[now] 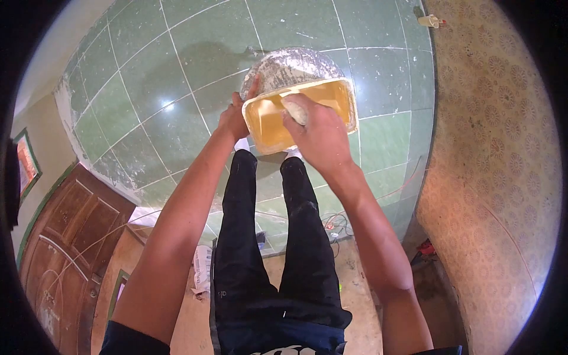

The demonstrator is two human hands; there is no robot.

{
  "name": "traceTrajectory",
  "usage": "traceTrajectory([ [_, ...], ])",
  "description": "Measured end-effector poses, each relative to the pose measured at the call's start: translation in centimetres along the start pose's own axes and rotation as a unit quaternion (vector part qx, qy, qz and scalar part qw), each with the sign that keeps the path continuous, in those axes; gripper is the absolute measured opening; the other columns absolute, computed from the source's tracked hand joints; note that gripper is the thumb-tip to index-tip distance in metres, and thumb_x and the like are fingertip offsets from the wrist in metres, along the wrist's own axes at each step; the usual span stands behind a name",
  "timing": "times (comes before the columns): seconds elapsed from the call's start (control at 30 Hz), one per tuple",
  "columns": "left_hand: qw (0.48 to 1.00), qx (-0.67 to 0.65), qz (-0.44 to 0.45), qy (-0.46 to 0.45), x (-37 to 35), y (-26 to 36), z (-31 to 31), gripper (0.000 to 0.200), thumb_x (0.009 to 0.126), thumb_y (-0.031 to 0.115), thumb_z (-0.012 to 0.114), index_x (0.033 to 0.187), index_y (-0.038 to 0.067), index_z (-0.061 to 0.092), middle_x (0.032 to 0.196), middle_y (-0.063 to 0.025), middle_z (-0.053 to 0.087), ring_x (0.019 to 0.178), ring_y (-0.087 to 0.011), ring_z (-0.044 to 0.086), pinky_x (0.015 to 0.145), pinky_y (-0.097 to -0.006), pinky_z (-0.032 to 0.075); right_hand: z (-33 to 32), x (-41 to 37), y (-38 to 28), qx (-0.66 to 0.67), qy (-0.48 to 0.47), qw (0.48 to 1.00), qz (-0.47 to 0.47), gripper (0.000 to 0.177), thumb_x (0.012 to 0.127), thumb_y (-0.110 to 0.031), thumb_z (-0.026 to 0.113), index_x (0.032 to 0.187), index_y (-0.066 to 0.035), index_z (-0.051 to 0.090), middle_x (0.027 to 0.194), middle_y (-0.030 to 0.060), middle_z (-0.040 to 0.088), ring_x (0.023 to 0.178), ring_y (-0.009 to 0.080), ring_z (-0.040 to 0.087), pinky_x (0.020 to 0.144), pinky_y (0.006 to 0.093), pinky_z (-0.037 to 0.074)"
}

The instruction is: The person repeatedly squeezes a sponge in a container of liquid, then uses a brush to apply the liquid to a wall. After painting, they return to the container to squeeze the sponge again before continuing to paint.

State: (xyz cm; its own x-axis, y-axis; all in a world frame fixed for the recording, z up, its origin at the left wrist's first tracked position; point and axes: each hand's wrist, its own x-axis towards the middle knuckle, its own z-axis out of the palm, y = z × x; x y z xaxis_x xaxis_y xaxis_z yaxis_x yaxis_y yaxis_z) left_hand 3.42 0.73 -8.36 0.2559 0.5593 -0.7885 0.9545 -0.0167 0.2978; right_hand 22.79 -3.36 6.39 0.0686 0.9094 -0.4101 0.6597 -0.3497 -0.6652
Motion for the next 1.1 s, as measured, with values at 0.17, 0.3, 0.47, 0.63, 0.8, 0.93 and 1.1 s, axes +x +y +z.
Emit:
traceTrajectory([
  [0.17,0.999,0.031,-0.019,-0.009,0.1,0.3,0.0,0.137,0.084,0.025,0.087,0.164,0.049,-0.021,0.145,-0.0252,0.047,0.122,-0.0446,0.067,0.099,-0.0515,0.059,-2.2,0.0,1.1,-0.025,0.011,1.000,0.000,0.035,0.097,-0.029,0.071,0.124,-0.006,0.073,0.106,0.0247,0.075,0.099,0.0442,0.072,0.088,0.0497,0.056],
  [0.3,0.999,0.027,-0.027,-0.029,-0.4,0.8,-0.8,0.138,0.084,0.023,0.087,0.164,0.049,-0.022,0.146,-0.0245,0.046,0.123,-0.0437,0.067,0.100,-0.0510,0.059,-3.5,-0.6,2.0,-0.122,0.017,0.992,0.020,0.036,0.098,-0.028,0.070,0.126,-0.007,0.071,0.106,0.0242,0.075,0.097,0.0446,0.072,0.085,0.0510,0.057],
  [0.47,0.998,0.047,-0.029,-0.025,-0.2,0.7,-0.4,0.137,0.084,0.023,0.086,0.164,0.050,-0.023,0.147,-0.0236,0.045,0.123,-0.0443,0.066,0.100,-0.0509,0.059,-3.7,-2.2,1.8,-0.186,0.005,0.980,0.065,0.035,0.099,-0.028,0.067,0.127,-0.008,0.069,0.103,0.0242,0.075,0.094,0.0453,0.072,0.083,0.0532,0.057],
  [0.63,0.999,0.036,-0.022,-0.020,-0.1,0.5,-0.2,0.135,0.084,0.023,0.085,0.165,0.050,-0.020,0.147,-0.0246,0.045,0.122,-0.0464,0.066,0.099,-0.0521,0.059,-1.5,-3.1,1.1,-0.179,0.002,0.983,0.050,0.035,0.099,-0.029,0.067,0.125,-0.005,0.068,0.102,0.0252,0.075,0.093,0.0451,0.072,0.083,0.0537,0.057],
  [0.8,1.000,0.015,0.011,0.020,-0.1,-0.4,0.7,0.131,0.085,0.026,0.085,0.167,0.049,-0.015,0.143,-0.0268,0.048,0.117,-0.0486,0.068,0.095,-0.0539,0.060,1.7,-2.9,-1.1,-0.095,0.008,0.995,0.013,0.037,0.099,-0.030,0.067,0.122,-0.002,0.069,0.097,0.0253,0.075,0.091,0.0445,0.073,0.082,0.0541,0.057],
  [0.93,0.999,0.001,0.019,0.038,0.0,-0.5,0.8,0.129,0.085,0.029,0.085,0.167,0.048,-0.013,0.139,-0.0277,0.050,0.115,-0.0494,0.069,0.094,-0.0541,0.060,3.1,-1.8,-1.8,-0.019,-0.008,0.999,0.028,0.035,0.098,-0.031,0.068,0.118,-0.002,0.071,0.093,0.0268,0.074,0.092,0.0459,0.072,0.084,0.0528,0.056],
  [1.1,0.999,0.001,0.011,0.030,0.2,-0.4,0.7,0.130,0.085,0.032,0.085,0.167,0.048,-0.013,0.139,-0.0283,0.050,0.115,-0.0494,0.069,0.094,-0.0537,0.060,2.2,-0.4,-1.1,0.109,0.025,0.993,0.031,0.034,0.096,-0.027,0.072,0.117,-0.001,0.073,0.097,0.0267,0.074,0.092,0.0449,0.072,0.083,0.0470,0.056],
])
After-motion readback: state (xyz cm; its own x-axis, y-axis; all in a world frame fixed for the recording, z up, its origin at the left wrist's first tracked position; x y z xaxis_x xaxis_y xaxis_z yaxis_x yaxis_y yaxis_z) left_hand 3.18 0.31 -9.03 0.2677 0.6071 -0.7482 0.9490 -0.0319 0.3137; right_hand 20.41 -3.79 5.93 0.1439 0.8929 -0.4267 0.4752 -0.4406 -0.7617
